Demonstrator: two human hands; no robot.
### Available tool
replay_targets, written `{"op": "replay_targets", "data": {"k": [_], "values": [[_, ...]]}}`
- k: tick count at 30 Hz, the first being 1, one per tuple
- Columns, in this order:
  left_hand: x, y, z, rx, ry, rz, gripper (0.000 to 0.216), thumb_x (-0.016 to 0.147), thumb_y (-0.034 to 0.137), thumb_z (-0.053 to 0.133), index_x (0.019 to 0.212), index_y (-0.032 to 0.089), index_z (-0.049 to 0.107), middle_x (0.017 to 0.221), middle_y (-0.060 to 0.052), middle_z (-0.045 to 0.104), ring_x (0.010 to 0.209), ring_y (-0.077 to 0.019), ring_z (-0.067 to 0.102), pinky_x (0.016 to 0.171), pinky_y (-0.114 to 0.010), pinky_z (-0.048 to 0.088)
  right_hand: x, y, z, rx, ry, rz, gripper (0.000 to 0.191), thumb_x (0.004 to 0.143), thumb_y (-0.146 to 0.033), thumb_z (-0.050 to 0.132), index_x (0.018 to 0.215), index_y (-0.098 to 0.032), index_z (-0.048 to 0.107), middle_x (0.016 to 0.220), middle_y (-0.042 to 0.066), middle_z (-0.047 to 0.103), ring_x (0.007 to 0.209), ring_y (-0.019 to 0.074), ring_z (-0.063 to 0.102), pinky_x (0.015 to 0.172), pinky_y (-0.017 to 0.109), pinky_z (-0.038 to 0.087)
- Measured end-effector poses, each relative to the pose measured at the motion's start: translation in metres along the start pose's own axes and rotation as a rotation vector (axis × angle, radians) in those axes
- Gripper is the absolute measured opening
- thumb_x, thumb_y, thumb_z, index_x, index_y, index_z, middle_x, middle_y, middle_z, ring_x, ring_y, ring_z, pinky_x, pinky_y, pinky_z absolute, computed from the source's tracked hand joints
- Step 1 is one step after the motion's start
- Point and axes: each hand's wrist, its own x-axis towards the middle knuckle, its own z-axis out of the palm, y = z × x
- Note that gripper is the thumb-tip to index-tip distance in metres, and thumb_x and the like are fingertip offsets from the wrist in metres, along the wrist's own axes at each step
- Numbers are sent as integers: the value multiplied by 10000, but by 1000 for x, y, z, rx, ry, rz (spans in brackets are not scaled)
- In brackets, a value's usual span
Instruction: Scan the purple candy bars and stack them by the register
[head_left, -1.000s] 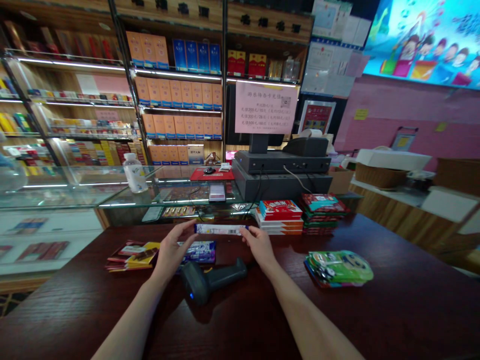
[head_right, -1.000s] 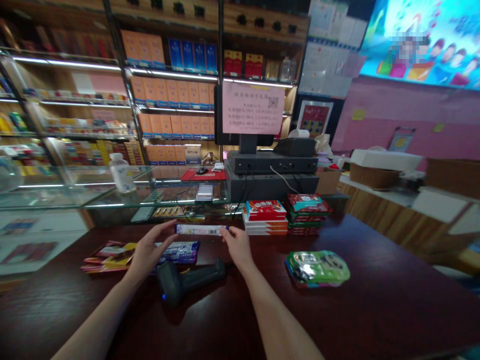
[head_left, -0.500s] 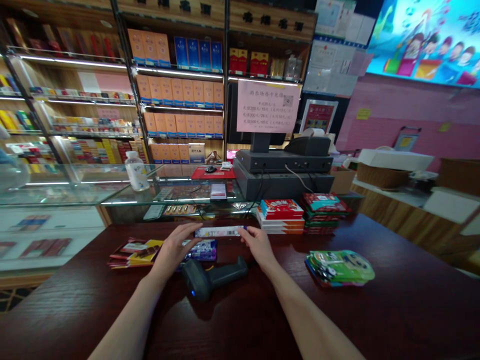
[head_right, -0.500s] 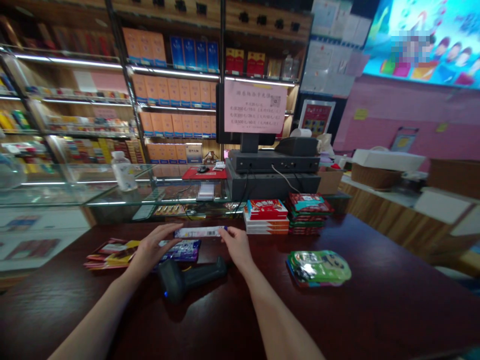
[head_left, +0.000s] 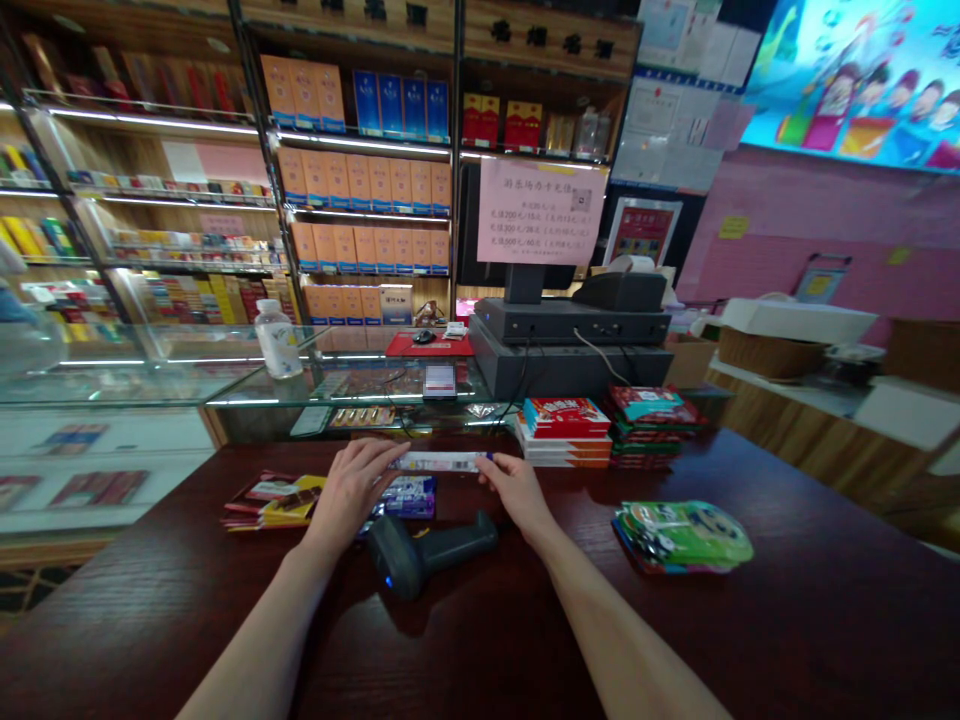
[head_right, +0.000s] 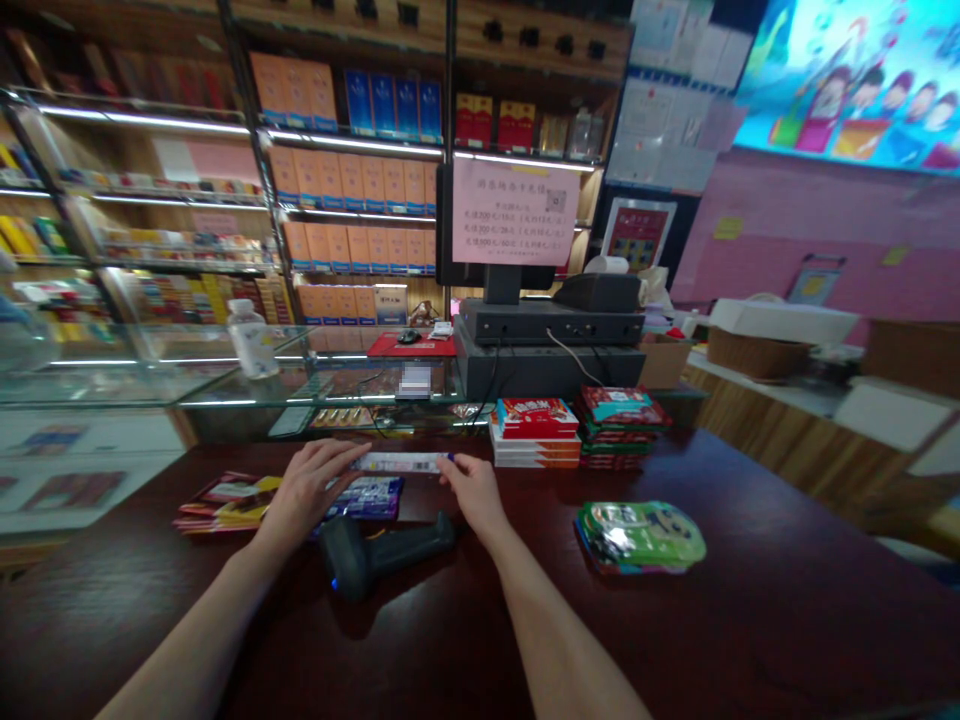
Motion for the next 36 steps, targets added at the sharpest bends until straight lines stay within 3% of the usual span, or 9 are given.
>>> {"op": "replay_targets", "data": {"k": [6, 13, 16, 22, 25, 30, 33, 36], "values": [[-1, -2, 1, 95, -19, 9, 431, 955, 331, 542, 1384, 363, 552, 1192, -55, 685, 1117, -258, 543, 955, -416, 429, 1, 1, 1, 51, -23, 1, 394, 811, -540, 632, 700, -168, 697, 651, 24, 668, 564, 134, 515, 564, 252, 385], [-2, -1, -5, 159, 72, -69, 393, 947, 297, 538, 1331, 349, 603, 1164, -66, 677, 1103, -275, 525, 979, -448, 406, 5, 7, 1, 134, -29, -22, 485, 803, -494, 641, 1141, -152, 707, 809, 63, 725, 672, 170, 612, 639, 297, 480], [-3, -1, -10, 207, 132, -142, 383, 948, 288, 527, 1315, 346, 618, 1162, -75, 675, 1118, -295, 516, 986, -470, 396, 2, 5, -2, 68, -41, -86, 462, 834, -430, 637, 1212, -167, 674, 850, 41, 710, 730, 166, 621, 689, 298, 492], [-3, -1, -19, 309, 202, -204, 371, 957, 277, 500, 1300, 299, 639, 1133, -92, 676, 1118, -297, 518, 1093, -531, 326, -12, -16, -8, -213, -312, -257, 372, 880, -323, 634, 1239, -230, 657, 990, 29, 737, 919, 193, 642, 877, 347, 477], [-3, 0, -23, 363, 184, -244, 369, 963, 269, 489, 1299, 277, 641, 1149, -86, 677, 1131, -287, 513, 1133, -539, 283, -17, -24, -14, -317, -483, -284, 515, 824, -325, 725, 1322, -267, 606, 1131, 30, 734, 1075, 227, 616, 991, 388, 429], [-4, -1, -26, 418, 174, -297, 360, 969, 276, 482, 1289, 278, 649, 1161, -68, 679, 1136, -286, 496, 1162, -547, 239, -20, -28, -18, -443, -738, -240, 890, 678, -411, 849, 1469, -312, 452, 1319, 29, 658, 1212, 278, 549, 1052, 417, 373], [-6, -3, -27, 436, 174, -313, 362, 975, 274, 471, 1290, 271, 648, 1173, -72, 675, 1139, -289, 489, 1162, -561, 226, -25, -29, -11, -526, -810, -257, 962, 674, -398, 841, 1514, -323, 378, 1323, 30, 642, 1193, 276, 558, 1043, 406, 366], [-7, -4, -27, 453, 180, -332, 361, 978, 274, 463, 1286, 266, 652, 1166, -78, 675, 1134, -290, 486, 1161, -568, 217, -31, -29, -2, -615, -828, -309, 937, 679, -394, 832, 1506, -321, 398, 1305, 49, 638, 1163, 281, 570, 1008, 397, 384]]}}
